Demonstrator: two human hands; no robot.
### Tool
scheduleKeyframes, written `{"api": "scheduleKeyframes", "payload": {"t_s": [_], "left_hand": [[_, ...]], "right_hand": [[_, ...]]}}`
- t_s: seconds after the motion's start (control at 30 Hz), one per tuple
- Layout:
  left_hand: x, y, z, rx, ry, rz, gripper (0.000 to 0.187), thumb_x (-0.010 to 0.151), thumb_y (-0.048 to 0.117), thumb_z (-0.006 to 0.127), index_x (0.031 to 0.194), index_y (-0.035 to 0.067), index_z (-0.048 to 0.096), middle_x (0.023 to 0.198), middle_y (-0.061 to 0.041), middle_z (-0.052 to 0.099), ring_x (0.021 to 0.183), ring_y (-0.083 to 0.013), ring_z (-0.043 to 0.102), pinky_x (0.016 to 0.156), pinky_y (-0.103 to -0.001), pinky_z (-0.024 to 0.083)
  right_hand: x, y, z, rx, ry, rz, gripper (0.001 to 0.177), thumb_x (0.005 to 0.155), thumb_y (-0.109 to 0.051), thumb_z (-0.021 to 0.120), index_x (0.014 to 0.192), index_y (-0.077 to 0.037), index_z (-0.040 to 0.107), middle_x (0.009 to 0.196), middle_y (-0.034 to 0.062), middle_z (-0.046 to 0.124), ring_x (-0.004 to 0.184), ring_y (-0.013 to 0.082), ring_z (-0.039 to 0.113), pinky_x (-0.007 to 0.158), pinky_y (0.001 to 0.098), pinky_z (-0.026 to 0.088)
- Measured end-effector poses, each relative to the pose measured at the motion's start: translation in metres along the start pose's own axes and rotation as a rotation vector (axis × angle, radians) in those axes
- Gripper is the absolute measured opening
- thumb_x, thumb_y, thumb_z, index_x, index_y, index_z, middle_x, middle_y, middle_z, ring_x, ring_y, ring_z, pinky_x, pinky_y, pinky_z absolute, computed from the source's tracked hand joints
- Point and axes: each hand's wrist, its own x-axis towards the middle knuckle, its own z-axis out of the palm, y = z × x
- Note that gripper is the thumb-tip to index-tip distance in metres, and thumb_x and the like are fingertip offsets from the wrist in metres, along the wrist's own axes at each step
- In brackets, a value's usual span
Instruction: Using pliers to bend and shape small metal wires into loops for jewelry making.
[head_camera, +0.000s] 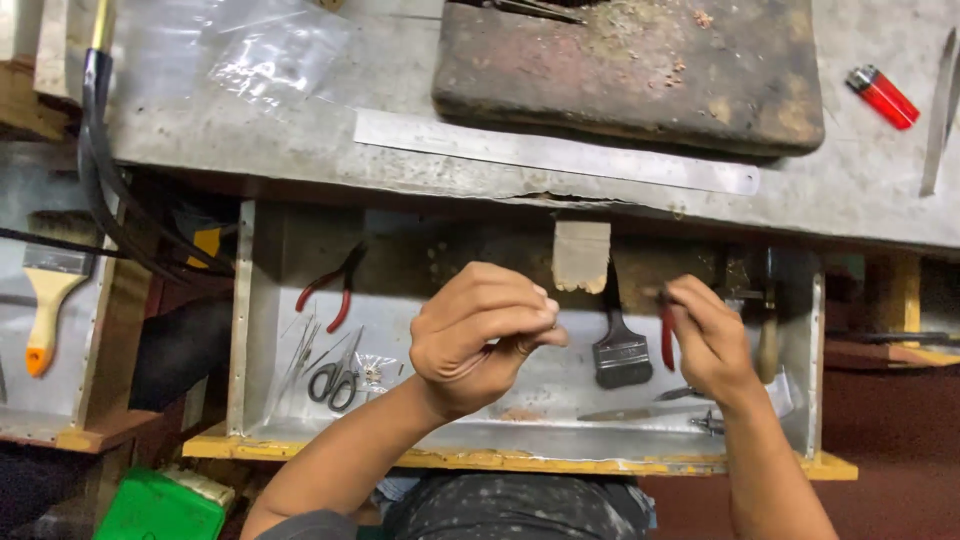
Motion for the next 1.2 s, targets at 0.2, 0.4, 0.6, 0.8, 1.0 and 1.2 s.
{"api": "scheduleKeyframes", "payload": {"t_s": [0.2, 0.4, 0.6, 0.8, 1.0, 1.2], "left_hand": [[-0.006, -0.007, -0.004, 0.007, -0.013, 0.046, 0.008, 0.083, 0.006, 0.086, 0.085, 0.002, 0.079, 0.082, -0.011, 0.079, 0.071, -0.0290, 0.075, 0.064, -0.039, 0.064], [-0.010, -0.010, -0.005, 0.048, -0.050, 0.079, 0.004, 0.088, 0.007, 0.082, 0.088, 0.006, 0.079, 0.085, -0.008, 0.079, 0.075, -0.0280, 0.076, 0.066, -0.038, 0.063], [-0.015, -0.024, -0.001, 0.091, -0.061, 0.173, 0.011, 0.095, 0.011, 0.075, 0.086, 0.007, 0.079, 0.084, -0.007, 0.080, 0.074, -0.0258, 0.076, 0.065, -0.035, 0.061], [-0.018, -0.033, 0.002, 0.109, -0.069, 0.200, 0.015, 0.098, 0.011, 0.071, 0.087, 0.006, 0.079, 0.085, -0.009, 0.080, 0.073, -0.0269, 0.077, 0.064, -0.036, 0.061], [-0.015, -0.035, -0.004, 0.141, -0.152, 0.228, 0.028, 0.106, 0.011, 0.058, 0.090, 0.004, 0.079, 0.086, -0.010, 0.079, 0.076, -0.0289, 0.076, 0.065, -0.038, 0.062], [-0.018, -0.032, -0.002, 0.018, -0.190, 0.074, 0.004, 0.094, 0.006, 0.076, 0.092, 0.004, 0.078, 0.088, -0.011, 0.079, 0.076, -0.0303, 0.076, 0.067, -0.040, 0.064]], "right_hand": [[0.026, -0.055, 0.019, 0.160, -0.018, -0.293, 0.030, 0.090, -0.011, 0.074, 0.110, 0.002, 0.056, 0.078, 0.0111, 0.053, 0.053, 0.0193, 0.048, 0.049, 0.0332, 0.041], [0.039, -0.083, 0.059, 0.063, 0.086, -0.411, 0.028, 0.083, 0.023, 0.054, 0.089, 0.007, 0.076, 0.077, 0.0178, 0.071, 0.057, 0.0328, 0.069, 0.055, 0.0431, 0.062], [0.037, -0.065, 0.065, 0.025, 0.119, -0.395, 0.032, 0.082, 0.025, 0.050, 0.096, 0.012, 0.076, 0.083, 0.0257, 0.073, 0.066, 0.0437, 0.071, 0.062, 0.0519, 0.061], [0.036, -0.058, 0.066, 0.012, 0.129, -0.398, 0.028, 0.089, 0.022, 0.052, 0.096, 0.011, 0.077, 0.084, 0.0249, 0.073, 0.066, 0.0441, 0.072, 0.059, 0.0520, 0.062], [0.041, -0.060, 0.065, -0.050, 0.144, -0.445, 0.026, 0.092, 0.021, 0.052, 0.093, 0.012, 0.077, 0.080, 0.0243, 0.071, 0.057, 0.0406, 0.063, 0.053, 0.0500, 0.055], [0.039, -0.058, 0.065, 0.065, 0.095, -0.395, 0.029, 0.088, 0.023, 0.051, 0.091, 0.010, 0.077, 0.073, 0.0200, 0.068, 0.051, 0.0363, 0.059, 0.047, 0.0468, 0.051]]}}
